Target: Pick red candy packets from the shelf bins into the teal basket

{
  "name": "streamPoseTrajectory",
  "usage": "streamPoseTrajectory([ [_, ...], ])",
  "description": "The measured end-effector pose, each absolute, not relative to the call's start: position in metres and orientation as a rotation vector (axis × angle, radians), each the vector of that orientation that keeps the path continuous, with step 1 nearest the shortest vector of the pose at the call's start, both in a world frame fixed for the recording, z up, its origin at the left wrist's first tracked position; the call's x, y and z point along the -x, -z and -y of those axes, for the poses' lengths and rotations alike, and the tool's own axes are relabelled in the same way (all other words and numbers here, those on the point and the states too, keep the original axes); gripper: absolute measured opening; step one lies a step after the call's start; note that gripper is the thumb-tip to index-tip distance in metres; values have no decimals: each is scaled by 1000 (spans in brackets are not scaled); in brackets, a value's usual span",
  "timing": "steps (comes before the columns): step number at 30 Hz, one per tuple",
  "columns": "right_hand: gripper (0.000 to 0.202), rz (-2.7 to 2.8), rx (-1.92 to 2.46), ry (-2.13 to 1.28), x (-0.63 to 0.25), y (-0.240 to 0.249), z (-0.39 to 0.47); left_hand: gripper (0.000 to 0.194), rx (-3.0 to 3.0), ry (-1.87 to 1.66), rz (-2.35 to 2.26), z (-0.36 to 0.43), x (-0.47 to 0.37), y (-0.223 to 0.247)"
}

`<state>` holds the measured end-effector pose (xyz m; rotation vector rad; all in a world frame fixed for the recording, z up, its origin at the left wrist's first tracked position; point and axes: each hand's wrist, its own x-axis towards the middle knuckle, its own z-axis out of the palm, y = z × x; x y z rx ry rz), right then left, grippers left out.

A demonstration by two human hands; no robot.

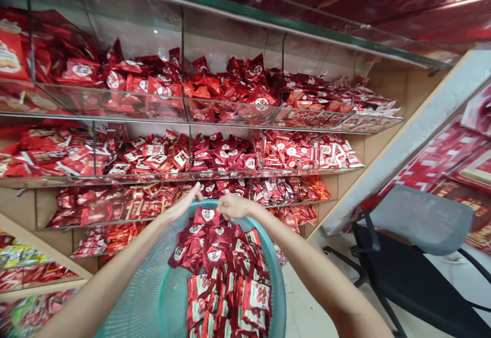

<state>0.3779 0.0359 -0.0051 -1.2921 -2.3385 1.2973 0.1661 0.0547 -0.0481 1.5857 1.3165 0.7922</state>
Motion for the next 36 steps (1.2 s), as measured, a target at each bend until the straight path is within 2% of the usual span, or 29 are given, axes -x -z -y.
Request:
streamPoseTrajectory([
  [8, 24, 2624, 1515, -929, -338, 11, -64, 64, -1713, -816, -1322, -52, -162, 48],
  [16, 17, 2472, 1817, -399, -314, 15, -48, 62, -1699, -807, -1351, -47, -160, 42],
  [22, 28, 2547, 1688, 18, -313, 18, -26, 59, -1693, -809, -1330, -44, -164, 36],
  [29, 29, 2643, 1523, 151, -318, 12, -11, 58, -1703, -804, -1290, -47, -163, 39],
  [36, 30, 2263, 1566, 188, -345, -42, -33, 63, -1673, -744, -1426, -44, -159, 35],
])
